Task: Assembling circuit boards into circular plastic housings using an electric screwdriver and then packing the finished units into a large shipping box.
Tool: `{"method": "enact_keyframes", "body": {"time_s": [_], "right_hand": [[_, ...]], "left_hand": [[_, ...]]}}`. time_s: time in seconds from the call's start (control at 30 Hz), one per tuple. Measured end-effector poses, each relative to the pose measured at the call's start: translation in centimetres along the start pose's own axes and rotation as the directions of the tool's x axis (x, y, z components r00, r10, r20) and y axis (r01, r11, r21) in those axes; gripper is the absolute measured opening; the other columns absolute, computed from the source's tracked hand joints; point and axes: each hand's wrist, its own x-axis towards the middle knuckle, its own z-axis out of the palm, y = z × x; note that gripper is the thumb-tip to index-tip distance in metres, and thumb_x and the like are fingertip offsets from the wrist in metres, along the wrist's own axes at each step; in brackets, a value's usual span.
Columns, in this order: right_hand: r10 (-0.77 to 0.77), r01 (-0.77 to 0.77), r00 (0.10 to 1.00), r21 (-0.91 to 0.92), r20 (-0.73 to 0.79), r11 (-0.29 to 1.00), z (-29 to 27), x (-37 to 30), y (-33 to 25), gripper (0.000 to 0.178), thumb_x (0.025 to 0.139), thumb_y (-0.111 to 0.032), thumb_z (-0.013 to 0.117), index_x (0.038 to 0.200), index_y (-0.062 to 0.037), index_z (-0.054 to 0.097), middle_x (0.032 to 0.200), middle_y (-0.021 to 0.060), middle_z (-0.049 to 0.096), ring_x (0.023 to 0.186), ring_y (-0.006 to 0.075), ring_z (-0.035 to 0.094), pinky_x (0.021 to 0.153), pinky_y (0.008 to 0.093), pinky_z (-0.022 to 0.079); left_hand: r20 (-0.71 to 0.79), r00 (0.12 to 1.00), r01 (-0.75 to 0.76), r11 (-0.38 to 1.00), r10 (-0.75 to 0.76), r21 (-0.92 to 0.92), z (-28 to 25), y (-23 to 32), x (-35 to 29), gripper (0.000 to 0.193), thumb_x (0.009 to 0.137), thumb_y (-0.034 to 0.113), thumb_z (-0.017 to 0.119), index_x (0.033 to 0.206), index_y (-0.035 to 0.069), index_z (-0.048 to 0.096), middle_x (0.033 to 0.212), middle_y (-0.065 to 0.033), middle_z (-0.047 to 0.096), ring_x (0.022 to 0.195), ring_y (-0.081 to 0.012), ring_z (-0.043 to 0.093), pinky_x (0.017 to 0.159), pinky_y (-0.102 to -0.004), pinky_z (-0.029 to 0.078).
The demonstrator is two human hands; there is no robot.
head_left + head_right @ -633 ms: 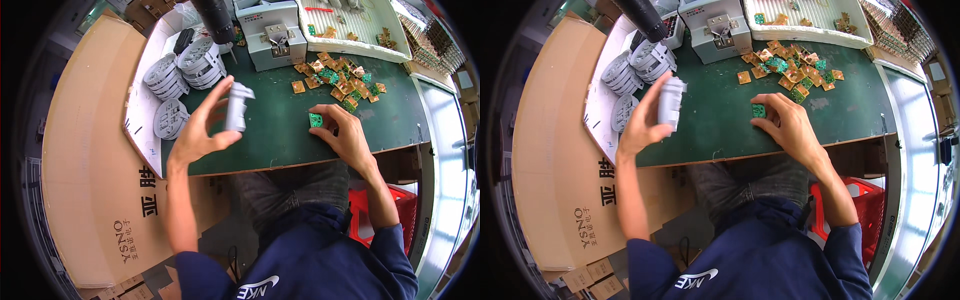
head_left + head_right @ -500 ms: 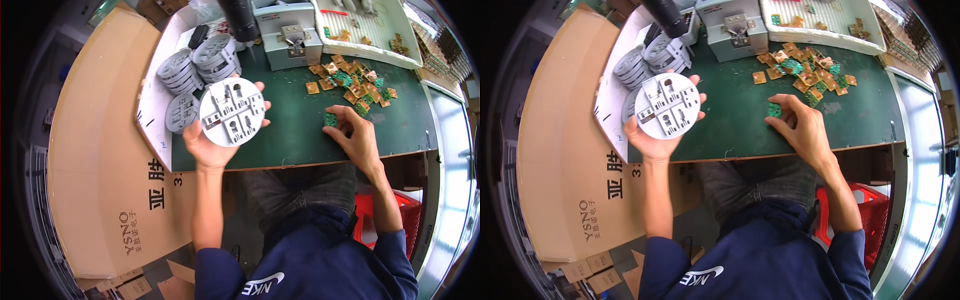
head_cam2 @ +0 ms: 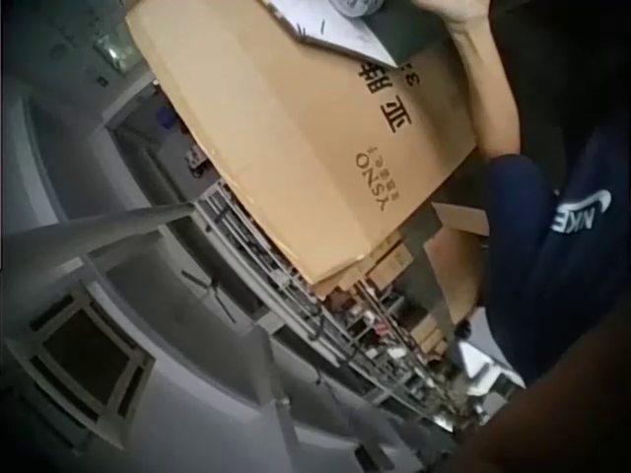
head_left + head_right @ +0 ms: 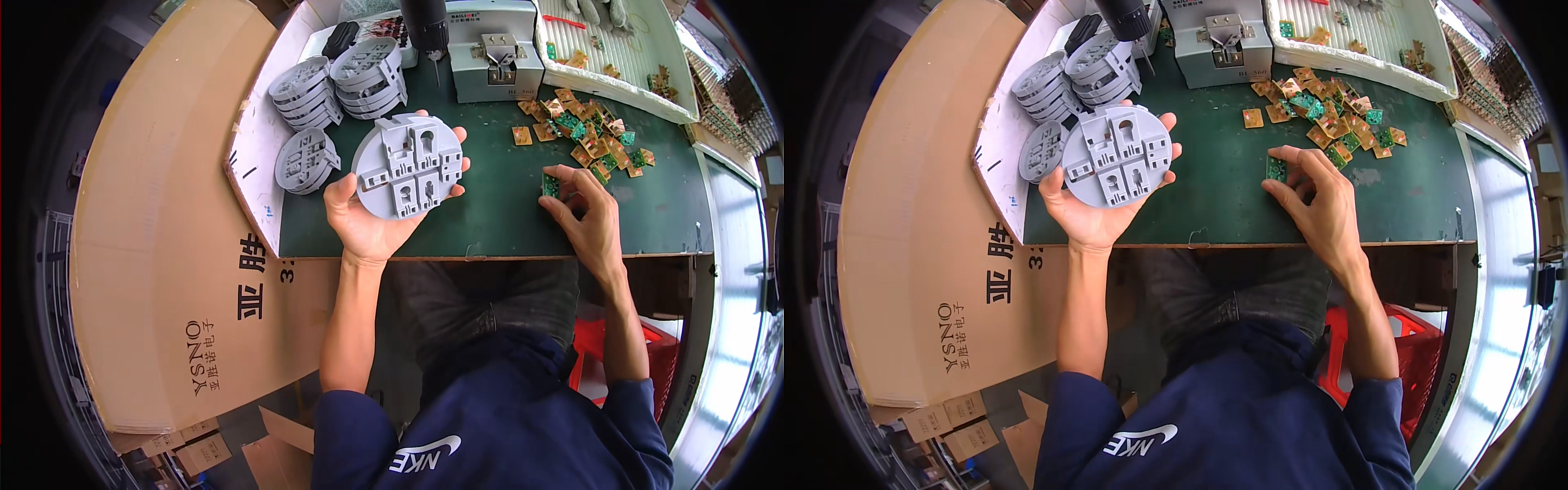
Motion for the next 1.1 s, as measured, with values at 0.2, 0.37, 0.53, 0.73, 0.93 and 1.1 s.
{"method": "enact_keyframes", "body": {"time_s": [0.2, 0.37, 0.53, 0.73, 0.93, 1.1], "right_hand": [[0.02, -0.021, 1.0, 0.027, 0.013, 0.999, -0.3, -0.3, 0.1, 0.04, 0.086, 0.001, 0.075, 0.125, -0.0038, 0.067, 0.096, 0.0023, 0.061, 0.08, 0.0083, 0.056, 0.072, 0.0244, 0.051], [0.103, -0.114, 0.993, 0.357, 0.05, 0.927, -0.6, 0.1, -0.9, 0.043, 0.092, 0.001, 0.071, 0.134, -0.0054, 0.063, 0.106, -0.0009, 0.061, 0.095, 0.0072, 0.059, 0.088, 0.0229, 0.05], [0.06, -0.144, 0.987, 0.635, 0.152, 0.759, -0.2, 0.7, -1.3, 0.052, 0.095, -0.006, 0.071, 0.142, -0.0003, 0.051, 0.126, 0.0133, 0.066, 0.107, 0.0152, 0.065, 0.09, 0.0294, 0.056], [0.07, -0.165, 0.982, 0.61, 0.177, 0.775, -0.5, 0.5, -1.5, 0.053, 0.096, -0.002, 0.068, 0.145, 0.0008, 0.048, 0.132, 0.0151, 0.064, 0.117, 0.0164, 0.063, 0.102, 0.031, 0.052], [0.027, -0.144, 0.977, 0.566, 0.21, 0.812, 0.4, 0.6, -1.6, 0.046, 0.095, 0.006, 0.064, 0.14, 0.0025, 0.054, 0.127, 0.0126, 0.065, 0.117, 0.0155, 0.063, 0.104, 0.0309, 0.051], [-0.027, -0.053, 0.987, 0.488, 0.155, 0.871, 1.0, 0.8, -2.1, 0.042, 0.095, 0.008, 0.063, 0.136, 0.0027, 0.057, 0.125, 0.011, 0.066, 0.117, 0.0167, 0.063, 0.104, 0.0312, 0.051]], "left_hand": [[0.031, 0.999, 0.017, 0.999, -0.018, 0.038, -0.3, -0.3, -0.1, 0.105, 0.077, 0.052, 0.07, 0.157, 0.001, 0.027, 0.155, -0.0338, 0.034, 0.131, -0.047, 0.05, 0.106, -0.0537, 0.045], [-0.101, 0.995, 0.097, 0.491, -0.019, 0.866, 0.3, -1.2, 0.2, 0.084, 0.076, 0.033, 0.074, 0.15, 0.005, 0.045, 0.155, -0.0211, 0.04, 0.134, -0.0331, 0.048, 0.114, -0.0444, 0.037], [-0.013, 1.0, 0.006, -0.37, -0.014, 0.929, 2.1, -3.8, 0.6, 0.085, 0.074, 0.036, 0.084, 0.148, 0.011, 0.05, 0.157, -0.0249, 0.035, 0.139, -0.0455, 0.037, 0.118, -0.0491, 0.03], [0.015, 0.973, -0.017, 0.006, 0.229, 1.0, 4.2, -3.2, 1.9, 0.048, 0.089, 0.031, 0.078, 0.129, 0.007, 0.066, 0.14, -0.0165, 0.057, 0.129, -0.0289, 0.055, 0.107, -0.0384, 0.044], [0.028, 0.977, -0.077, 0.226, 0.213, 0.971, 4.8, -4.7, 1.9, 0.026, 0.093, 0.019, 0.075, 0.113, 0.002, 0.072, 0.118, -0.0102, 0.07, 0.109, -0.0177, 0.065, 0.094, -0.0306, 0.051], [0.03, 0.949, -0.134, 0.317, 0.314, 0.939, 4.4, -5.3, 1.3, 0.021, 0.09, 0.016, 0.077, 0.107, 0.005, 0.073, 0.105, -0.0094, 0.074, 0.095, -0.0235, 0.069, 0.084, -0.0331, 0.054]]}}
